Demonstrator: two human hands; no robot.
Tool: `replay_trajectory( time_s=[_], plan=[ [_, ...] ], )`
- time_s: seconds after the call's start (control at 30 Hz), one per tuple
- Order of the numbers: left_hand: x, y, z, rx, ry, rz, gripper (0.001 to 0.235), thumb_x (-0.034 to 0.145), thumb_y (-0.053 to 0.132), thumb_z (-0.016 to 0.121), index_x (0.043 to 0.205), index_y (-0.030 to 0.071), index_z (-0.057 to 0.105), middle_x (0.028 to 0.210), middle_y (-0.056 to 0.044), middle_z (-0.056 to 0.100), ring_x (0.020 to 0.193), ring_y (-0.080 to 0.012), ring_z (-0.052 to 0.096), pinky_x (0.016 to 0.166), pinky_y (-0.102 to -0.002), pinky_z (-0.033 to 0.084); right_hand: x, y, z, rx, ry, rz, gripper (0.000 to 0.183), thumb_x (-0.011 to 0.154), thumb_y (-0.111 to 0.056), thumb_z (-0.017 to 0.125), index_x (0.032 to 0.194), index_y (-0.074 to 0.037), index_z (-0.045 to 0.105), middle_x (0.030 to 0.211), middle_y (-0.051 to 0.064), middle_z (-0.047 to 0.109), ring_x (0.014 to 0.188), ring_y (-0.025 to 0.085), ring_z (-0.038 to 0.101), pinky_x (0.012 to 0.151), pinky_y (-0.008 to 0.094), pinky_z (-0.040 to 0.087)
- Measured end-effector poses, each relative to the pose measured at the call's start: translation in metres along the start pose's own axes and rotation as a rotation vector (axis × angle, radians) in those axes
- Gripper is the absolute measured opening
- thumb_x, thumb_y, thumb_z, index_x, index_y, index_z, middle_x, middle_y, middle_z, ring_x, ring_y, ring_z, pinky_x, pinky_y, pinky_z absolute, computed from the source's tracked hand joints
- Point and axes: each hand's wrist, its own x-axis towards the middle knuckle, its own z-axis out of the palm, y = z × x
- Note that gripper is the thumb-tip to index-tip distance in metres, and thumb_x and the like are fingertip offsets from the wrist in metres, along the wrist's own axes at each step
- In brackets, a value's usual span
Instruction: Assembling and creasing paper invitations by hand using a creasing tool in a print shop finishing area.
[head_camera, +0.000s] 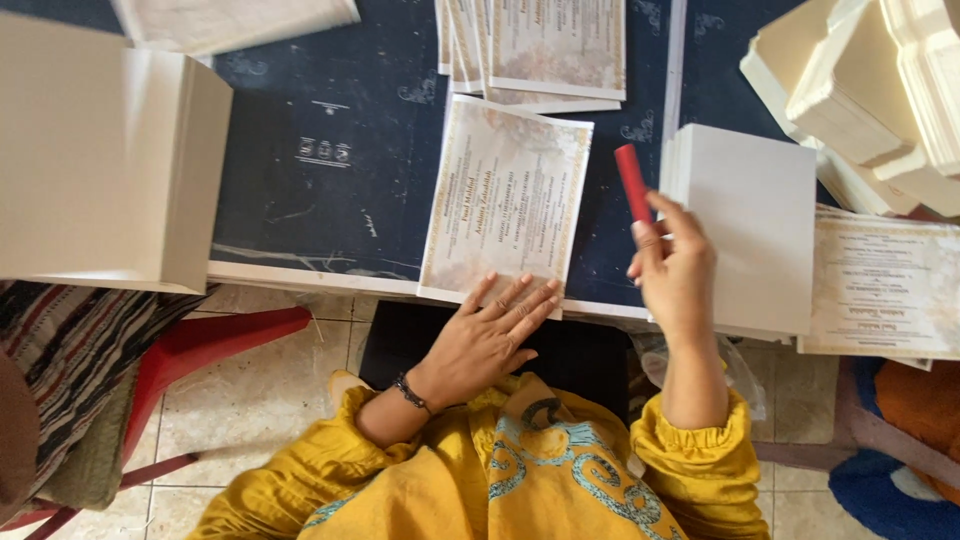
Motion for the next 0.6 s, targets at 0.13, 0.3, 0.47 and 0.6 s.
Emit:
replay_trajectory(
  time_s=[0.13,0.3,0.47,0.6],
  plan=[
    [-0.003,0.003,-0.003,0.028,-0.021,-0.007,0.089,0.092,0.045,0.069,0.167,0.018,0.028,0.173,-0.001,0.027,0.16,-0.0267,0.022,0.129,-0.055,0.011,-0.002,0.004,0.028,-0.227,0.036,-0.181,0.03,0.106,-0.004,0.067,0.134,0.006,0.065,0.091,0.021,0.055,0.055,0.033,0.065,0.042,0.041,0.053],
    [-0.018,0.006,-0.001,-0.119,0.078,0.074,0.038,0.091,0.024,0.058,0.125,0.009,0.067,0.121,-0.008,0.071,0.129,-0.0318,0.061,0.124,-0.057,0.028,-0.034,-0.027,0.097,-0.474,-0.496,-0.65,0.051,0.093,0.001,0.069,0.143,-0.009,0.062,0.088,0.009,0.044,0.082,0.026,0.047,0.069,0.034,0.042],
    [-0.02,0.007,-0.007,-0.095,-0.03,0.072,0.067,0.097,0.025,0.053,0.161,0.01,0.038,0.168,-0.009,0.039,0.158,-0.0297,0.03,0.129,-0.054,0.016,0.046,-0.027,0.127,-0.392,-0.589,-0.653,0.064,0.106,0.01,0.045,0.156,-0.027,0.05,0.083,0.003,0.036,0.069,0.016,0.04,0.056,0.019,0.043],
    [-0.017,0.01,-0.019,-0.097,0.001,0.046,0.067,0.1,0.018,0.049,0.165,0.012,0.033,0.173,-0.004,0.032,0.158,-0.0251,0.031,0.128,-0.048,0.02,0.131,0.023,0.151,-0.377,-0.313,-0.453,0.051,0.096,0.001,0.072,0.145,-0.006,0.063,0.104,0.014,0.05,0.103,0.032,0.054,0.079,0.045,0.058]
  ],
)
